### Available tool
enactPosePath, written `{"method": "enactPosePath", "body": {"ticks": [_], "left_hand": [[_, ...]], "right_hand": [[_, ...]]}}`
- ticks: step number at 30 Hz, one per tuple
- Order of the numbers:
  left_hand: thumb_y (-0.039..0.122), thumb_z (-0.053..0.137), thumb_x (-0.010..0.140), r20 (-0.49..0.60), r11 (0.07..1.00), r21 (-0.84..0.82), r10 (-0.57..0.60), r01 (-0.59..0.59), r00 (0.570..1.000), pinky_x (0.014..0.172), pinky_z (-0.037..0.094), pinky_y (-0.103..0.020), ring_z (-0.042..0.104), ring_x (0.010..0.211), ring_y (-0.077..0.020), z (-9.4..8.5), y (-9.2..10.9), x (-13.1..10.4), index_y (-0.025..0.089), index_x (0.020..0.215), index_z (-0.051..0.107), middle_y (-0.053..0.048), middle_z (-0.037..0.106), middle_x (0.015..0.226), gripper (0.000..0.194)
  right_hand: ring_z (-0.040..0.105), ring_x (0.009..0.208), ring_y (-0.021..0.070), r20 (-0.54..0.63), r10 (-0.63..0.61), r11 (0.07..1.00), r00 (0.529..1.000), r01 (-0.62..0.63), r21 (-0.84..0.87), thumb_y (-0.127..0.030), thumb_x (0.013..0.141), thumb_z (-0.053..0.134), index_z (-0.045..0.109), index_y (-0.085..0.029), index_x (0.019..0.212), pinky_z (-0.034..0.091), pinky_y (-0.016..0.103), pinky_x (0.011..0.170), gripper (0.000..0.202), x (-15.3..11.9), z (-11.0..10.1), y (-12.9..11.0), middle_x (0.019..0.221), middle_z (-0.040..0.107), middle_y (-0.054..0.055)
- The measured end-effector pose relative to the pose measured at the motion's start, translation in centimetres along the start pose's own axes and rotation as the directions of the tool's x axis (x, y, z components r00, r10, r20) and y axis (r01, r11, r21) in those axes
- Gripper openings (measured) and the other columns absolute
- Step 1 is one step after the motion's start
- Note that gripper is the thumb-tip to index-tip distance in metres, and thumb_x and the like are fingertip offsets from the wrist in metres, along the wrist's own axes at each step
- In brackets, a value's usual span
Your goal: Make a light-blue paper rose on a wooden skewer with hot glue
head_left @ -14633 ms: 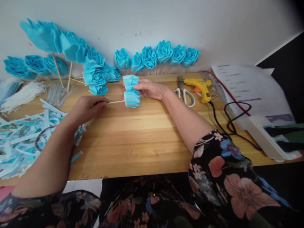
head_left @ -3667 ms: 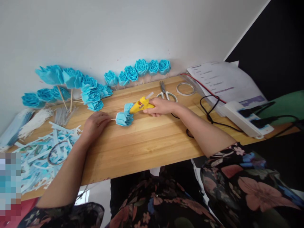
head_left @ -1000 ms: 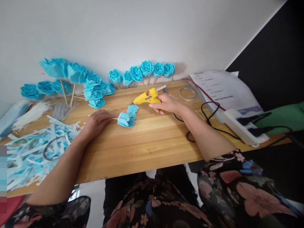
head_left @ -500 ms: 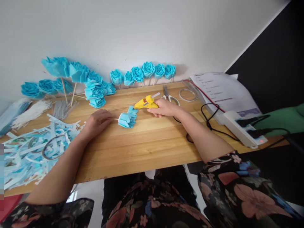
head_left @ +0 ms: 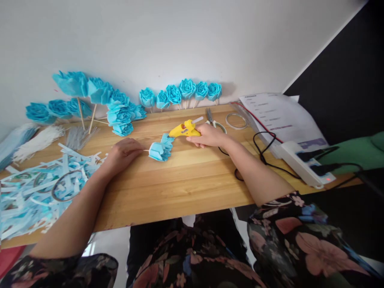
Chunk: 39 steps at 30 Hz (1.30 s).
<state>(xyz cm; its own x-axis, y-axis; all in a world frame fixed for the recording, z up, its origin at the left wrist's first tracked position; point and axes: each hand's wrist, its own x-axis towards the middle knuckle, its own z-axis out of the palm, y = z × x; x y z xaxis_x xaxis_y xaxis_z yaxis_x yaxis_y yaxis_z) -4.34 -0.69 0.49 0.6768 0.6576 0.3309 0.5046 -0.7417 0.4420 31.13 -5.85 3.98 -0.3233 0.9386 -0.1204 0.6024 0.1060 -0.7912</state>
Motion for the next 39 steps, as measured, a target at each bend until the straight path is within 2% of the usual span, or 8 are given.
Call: {"method": "enactPosePath", "body": {"ticks": [7,13,19,27,35,39], "left_hand": [[0.050,0.052,0.099,0.001,1.000,-0.007,-0.001,0.001,1.000,0.088,0.054,-0.042,0.069,0.093,-0.0257,0.0,-0.2,0.0,0.024,0.095,0.076,-0.008,0.076,0.095,0.036],[0.046,0.053,0.099,0.001,1.000,0.002,0.019,-0.019,1.000,0.086,0.053,-0.041,0.069,0.090,-0.0251,-0.2,0.3,0.2,0.022,0.094,0.076,-0.008,0.076,0.094,0.034],[0.044,0.052,0.100,0.015,1.000,0.002,0.013,-0.013,1.000,0.085,0.054,-0.042,0.069,0.092,-0.0254,-0.2,0.6,0.2,0.024,0.096,0.076,-0.008,0.076,0.095,0.033],[0.043,0.053,0.100,0.002,0.999,0.004,0.034,-0.034,0.999,0.084,0.054,-0.039,0.069,0.090,-0.0241,-0.2,0.6,0.2,0.023,0.096,0.077,-0.007,0.076,0.094,0.032],[0.044,0.054,0.100,-0.007,0.999,0.003,0.049,-0.049,0.999,0.082,0.053,-0.037,0.069,0.088,-0.0234,-0.1,0.4,0.2,0.022,0.095,0.077,-0.007,0.076,0.093,0.032],[0.044,0.055,0.099,-0.010,0.999,-0.004,0.042,-0.042,0.999,0.083,0.053,-0.038,0.069,0.089,-0.0243,0.0,0.1,0.1,0.022,0.095,0.078,-0.008,0.076,0.093,0.031]], "right_hand": [[0.055,0.044,0.0077,-0.001,0.032,0.999,0.999,-0.032,-0.006,-0.029,0.088,0.067,0.058,-0.018,0.079,0.041,0.021,0.048,0.017,0.2,-0.1,0.0,0.060,0.065,-0.003],[0.054,0.045,0.0079,-0.067,0.027,1.000,0.997,-0.026,0.014,-0.036,0.091,0.063,0.058,-0.018,0.071,0.040,0.022,0.051,0.028,-0.2,-1.0,-0.2,0.055,0.062,-0.002],[0.055,0.046,0.0093,-0.063,0.008,1.000,0.998,-0.009,-0.028,-0.041,0.090,0.062,0.061,-0.018,0.077,0.040,0.023,0.052,0.026,-0.1,-0.5,0.0,0.053,0.061,-0.003],[0.056,0.045,0.0094,-0.059,0.053,0.989,0.997,-0.060,-0.135,-0.036,0.090,0.061,0.062,-0.018,0.079,0.040,0.023,0.052,0.020,-0.2,-0.4,-0.6,0.055,0.063,-0.004],[0.059,0.046,0.0099,-0.135,0.037,0.991,0.990,-0.054,-0.124,-0.042,0.090,0.062,0.059,-0.018,0.070,0.041,0.023,0.051,0.031,0.0,-0.9,0.3,0.058,0.066,0.000],[0.058,0.045,0.0098,-0.124,0.050,0.994,0.991,-0.062,-0.094,-0.045,0.090,0.062,0.059,-0.017,0.067,0.042,0.023,0.049,0.036,0.1,-1.1,0.6,0.057,0.066,0.002]]}}
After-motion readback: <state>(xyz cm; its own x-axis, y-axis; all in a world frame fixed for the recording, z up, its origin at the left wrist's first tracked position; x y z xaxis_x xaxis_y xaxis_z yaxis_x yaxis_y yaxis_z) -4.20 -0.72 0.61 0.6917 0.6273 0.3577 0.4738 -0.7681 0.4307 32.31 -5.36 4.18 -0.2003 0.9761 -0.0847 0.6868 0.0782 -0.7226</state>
